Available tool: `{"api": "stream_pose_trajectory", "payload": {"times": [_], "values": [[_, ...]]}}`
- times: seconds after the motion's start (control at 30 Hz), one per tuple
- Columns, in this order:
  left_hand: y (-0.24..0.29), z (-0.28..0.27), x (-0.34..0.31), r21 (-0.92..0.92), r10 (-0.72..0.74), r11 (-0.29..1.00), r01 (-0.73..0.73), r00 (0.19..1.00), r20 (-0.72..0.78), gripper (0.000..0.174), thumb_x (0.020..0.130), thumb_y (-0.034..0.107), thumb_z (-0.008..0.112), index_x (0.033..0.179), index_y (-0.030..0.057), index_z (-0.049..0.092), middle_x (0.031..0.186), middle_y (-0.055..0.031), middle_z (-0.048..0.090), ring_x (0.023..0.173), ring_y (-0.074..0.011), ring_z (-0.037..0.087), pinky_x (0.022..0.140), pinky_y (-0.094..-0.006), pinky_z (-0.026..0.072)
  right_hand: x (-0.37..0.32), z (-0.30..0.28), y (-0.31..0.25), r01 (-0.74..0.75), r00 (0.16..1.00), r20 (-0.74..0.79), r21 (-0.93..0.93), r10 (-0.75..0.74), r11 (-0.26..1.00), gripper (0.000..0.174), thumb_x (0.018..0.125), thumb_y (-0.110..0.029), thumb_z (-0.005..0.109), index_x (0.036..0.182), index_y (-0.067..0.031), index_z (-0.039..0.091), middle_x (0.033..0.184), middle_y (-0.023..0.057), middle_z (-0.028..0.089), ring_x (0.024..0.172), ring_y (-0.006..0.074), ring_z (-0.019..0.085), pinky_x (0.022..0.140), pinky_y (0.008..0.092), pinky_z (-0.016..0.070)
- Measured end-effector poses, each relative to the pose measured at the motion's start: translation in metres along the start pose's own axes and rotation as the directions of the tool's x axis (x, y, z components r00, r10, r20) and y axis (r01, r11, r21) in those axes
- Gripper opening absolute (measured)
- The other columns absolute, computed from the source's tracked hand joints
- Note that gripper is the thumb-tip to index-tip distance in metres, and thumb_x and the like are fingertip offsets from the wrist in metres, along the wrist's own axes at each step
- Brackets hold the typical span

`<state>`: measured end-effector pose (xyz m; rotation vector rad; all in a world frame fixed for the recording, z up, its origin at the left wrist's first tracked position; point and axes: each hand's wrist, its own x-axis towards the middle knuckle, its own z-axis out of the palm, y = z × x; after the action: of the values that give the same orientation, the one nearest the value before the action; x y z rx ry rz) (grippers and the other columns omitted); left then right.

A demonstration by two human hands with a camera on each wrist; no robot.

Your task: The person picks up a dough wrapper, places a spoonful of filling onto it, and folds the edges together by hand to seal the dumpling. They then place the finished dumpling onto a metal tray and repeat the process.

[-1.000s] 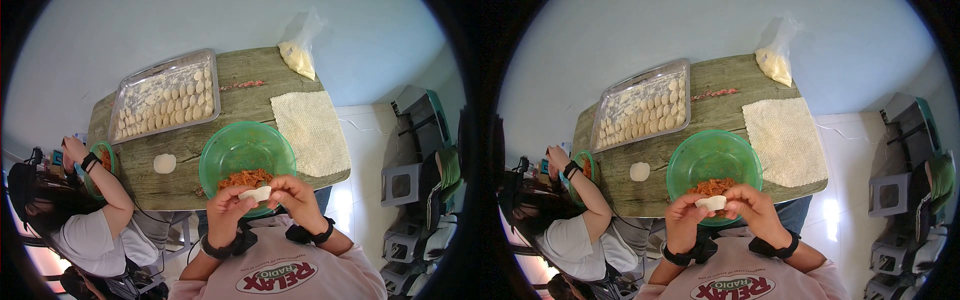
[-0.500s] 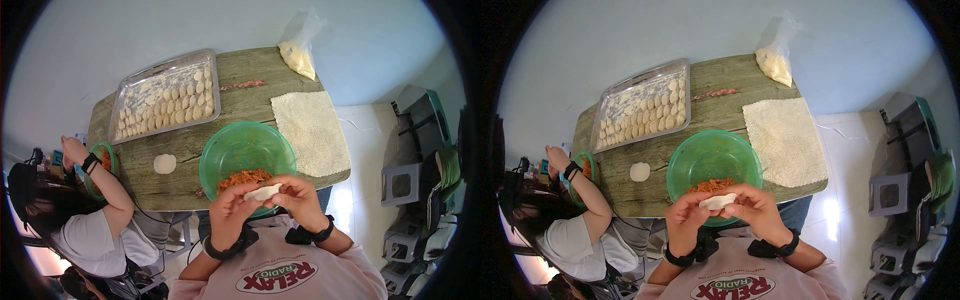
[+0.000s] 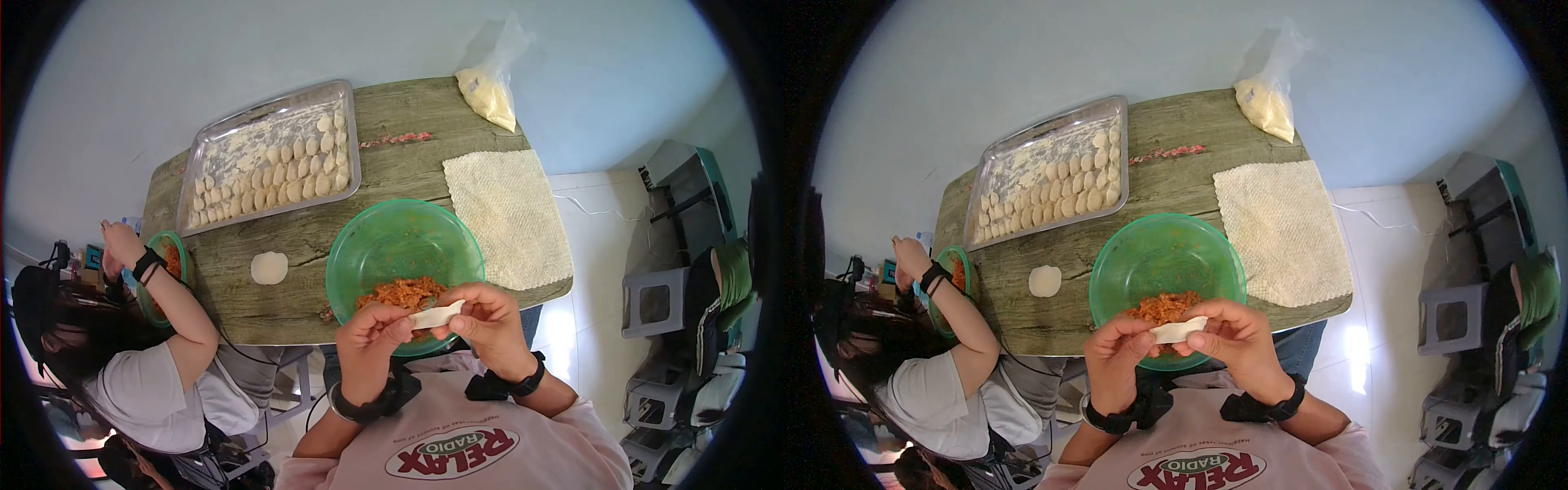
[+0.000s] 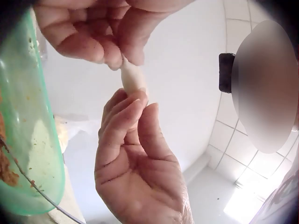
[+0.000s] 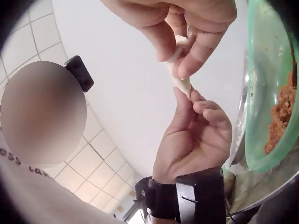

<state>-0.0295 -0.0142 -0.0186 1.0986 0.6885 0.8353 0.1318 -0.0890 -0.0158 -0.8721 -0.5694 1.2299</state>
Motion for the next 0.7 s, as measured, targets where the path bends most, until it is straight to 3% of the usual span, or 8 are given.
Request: {"api": "stream_pose_trajectory", "payload": {"times": [0.13,0.2,0.23,0.3,0.4,0.5,0.63,0.7], "values": [[0.000,-0.002,0.000,0.015,0.027,1.000,-0.028,0.999,0.036,0.017,0.083,0.001,0.064,0.099,-0.0027,0.062,0.091,-0.0068,0.062,0.080,-0.0113,0.060,0.072,-0.0211,0.0485,0.001,-0.002,0.000,-0.021,1.000,0.016,0.005,0.020,1.000,0.022,0.083,-0.004,0.063,0.104,0.0020,0.057,0.093,0.0148,0.065,0.078,0.0194,0.065,0.071,0.0292,0.0546],[0.007,0.002,0.002,-0.029,0.077,0.997,-0.074,0.993,0.087,0.036,0.081,0.004,0.066,0.116,-0.0013,0.055,0.106,-0.0113,0.060,0.097,-0.0156,0.058,0.083,-0.0259,0.0467,0.002,-0.006,-0.003,-0.035,0.999,0.041,0.048,0.033,0.998,0.022,0.085,-0.002,0.060,0.107,0.0030,0.056,0.094,0.0148,0.064,0.080,0.0188,0.065,0.073,0.0286,0.0541],[0.009,0.004,0.005,-0.029,0.079,0.997,-0.077,0.993,0.087,0.036,0.081,0.004,0.066,0.116,-0.0013,0.055,0.106,-0.0113,0.060,0.097,-0.0156,0.058,0.083,-0.0259,0.0467,0.004,-0.007,-0.006,-0.043,0.998,0.049,0.113,0.038,0.993,0.022,0.086,-0.003,0.059,0.107,0.0028,0.056,0.095,0.0153,0.064,0.080,0.0196,0.065,0.072,0.0292,0.0543],[0.014,0.007,0.012,-0.110,0.038,0.994,-0.012,0.970,0.238,0.060,0.081,0.014,0.068,0.132,-0.0007,0.041,0.123,-0.0139,0.052,0.116,-0.0190,0.049,0.096,-0.0306,0.0386,0.006,-0.008,-0.012,-0.052,0.997,0.065,0.176,0.042,0.983,0.022,0.086,-0.003,0.059,0.107,0.0027,0.056,0.096,0.0157,0.064,0.080,0.0205,0.065,0.072,0.0298,0.0546],[0.017,0.012,0.014,-0.126,-0.039,0.987,0.095,0.920,0.390,0.075,0.081,0.026,0.068,0.139,-0.0015,0.030,0.131,-0.0136,0.045,0.124,-0.0203,0.041,0.102,-0.0319,0.0305,0.009,-0.005,-0.017,-0.123,0.989,0.112,0.272,0.095,0.954,0.021,0.087,-0.004,0.058,0.108,0.0022,0.056,0.098,0.0157,0.063,0.081,0.0208,0.065,0.071,0.0305,0.0548],[0.022,0.023,0.017,-0.154,0.091,0.987,-0.034,0.921,0.378,0.070,0.085,0.034,0.062,0.137,-0.0027,0.033,0.132,-0.0118,0.045,0.120,-0.0183,0.043,0.100,-0.0300,0.0324,0.011,0.001,-0.018,-0.260,0.955,0.216,0.281,0.204,0.924,0.021,0.088,-0.004,0.057,0.108,0.0023,0.055,0.099,0.0153,0.063,0.083,0.0202,0.065,0.072,0.0307,0.0547],[0.027,0.023,0.016,-0.098,0.029,0.995,0.005,0.938,0.346,0.071,0.086,0.044,0.059,0.135,-0.0031,0.036,0.135,-0.0151,0.044,0.123,-0.0220,0.043,0.102,-0.0321,0.0332,0.012,0.008,-0.018,-0.310,0.942,0.213,0.265,0.259,0.913,0.021,0.088,-0.004,0.057,0.107,0.0029,0.056,0.098,0.0141,0.063,0.082,0.0190,0.065,0.071,0.0296,0.0549],[0.018,0.021,0.015,-0.118,-0.001,0.992,0.041,0.949,0.315,0.067,0.090,0.046,0.050,0.134,-0.0031,0.038,0.136,-0.0156,0.043,0.123,-0.0215,0.043,0.102,-0.0320,0.0327,0.012,0.009,-0.018,-0.314,0.942,0.199,0.243,0.269,0.918,0.021,0.088,-0.004,0.057,0.107,0.0030,0.056,0.097,0.0138,0.063,0.081,0.0187,0.066,0.071,0.0295,0.0550]]}}
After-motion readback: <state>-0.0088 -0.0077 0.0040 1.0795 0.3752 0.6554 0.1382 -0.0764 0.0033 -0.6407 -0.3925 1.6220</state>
